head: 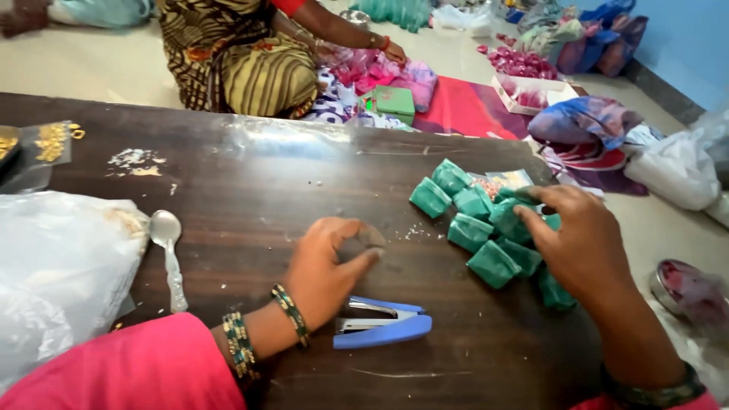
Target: The person fills small green plastic packets with items from a bowl, folds the tops over, and staples them shut using a small blue stapler.
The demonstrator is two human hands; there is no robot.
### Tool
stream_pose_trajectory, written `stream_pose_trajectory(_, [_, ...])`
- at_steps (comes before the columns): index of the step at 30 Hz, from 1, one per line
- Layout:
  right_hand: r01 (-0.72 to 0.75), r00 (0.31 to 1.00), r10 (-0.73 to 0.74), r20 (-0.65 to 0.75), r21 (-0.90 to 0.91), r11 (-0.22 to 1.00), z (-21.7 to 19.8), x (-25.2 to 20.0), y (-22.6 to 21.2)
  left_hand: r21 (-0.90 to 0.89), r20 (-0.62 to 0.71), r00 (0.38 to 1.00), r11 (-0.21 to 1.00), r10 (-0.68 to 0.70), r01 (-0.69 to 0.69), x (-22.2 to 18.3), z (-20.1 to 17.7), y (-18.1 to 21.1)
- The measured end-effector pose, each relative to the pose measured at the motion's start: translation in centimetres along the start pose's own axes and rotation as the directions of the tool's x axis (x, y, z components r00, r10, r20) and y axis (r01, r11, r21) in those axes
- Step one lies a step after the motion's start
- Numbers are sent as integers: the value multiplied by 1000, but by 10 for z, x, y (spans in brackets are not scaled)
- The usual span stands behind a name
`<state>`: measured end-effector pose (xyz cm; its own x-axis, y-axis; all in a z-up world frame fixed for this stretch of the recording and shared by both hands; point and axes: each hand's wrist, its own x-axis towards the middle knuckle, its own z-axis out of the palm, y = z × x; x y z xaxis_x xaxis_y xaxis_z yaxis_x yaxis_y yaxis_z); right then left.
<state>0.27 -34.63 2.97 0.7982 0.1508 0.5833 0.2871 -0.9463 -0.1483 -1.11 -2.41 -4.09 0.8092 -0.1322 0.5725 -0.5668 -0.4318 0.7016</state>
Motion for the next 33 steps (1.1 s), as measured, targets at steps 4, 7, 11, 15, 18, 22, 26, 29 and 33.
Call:
stream_pose_trajectory(4, [20,993,-14,-115,53,998,-5,-5,-16,69,42,994,993,-96,93,1,-7,17])
stream_pose_trajectory(7, [-97,980,119,-160,142,985,-16,-9,-50,-20,19,991,991,-130,130,1,-12,28])
stream_pose_trajectory(11, [-39,992,71,-106,279,960,-9,-22,-87,-91,99,995,995,-26,35,4,-36,60])
stream_pose_trajectory(15, [378,917,-322,-237,250,891,-8,-33,-121,216,149,987,976,-51,18,-14,-67,69])
stream_pose_trajectory(18, [498,860,-435,-265,252,830,-20,-26,-146,213,69,932,908,355,-361,-19,-84,75])
stream_pose_trajectory(22, [416,907,-355,-227,353,838,0,-26,-166,243,52,900,868,434,-433,-30,-71,58])
stream_pose_trajectory(26, [283,957,-274,-101,546,788,31,-32,-152,311,97,888,834,449,-456,-37,-57,44])
stream_pose_trajectory(29, [177,975,-223,-1,615,769,48,-31,-134,274,71,882,841,466,-466,-37,-63,55])
stream_pose_trajectory(33, [25,992,-94,88,587,809,53,-20,-120,301,21,854,811,521,-502,-36,-64,49])
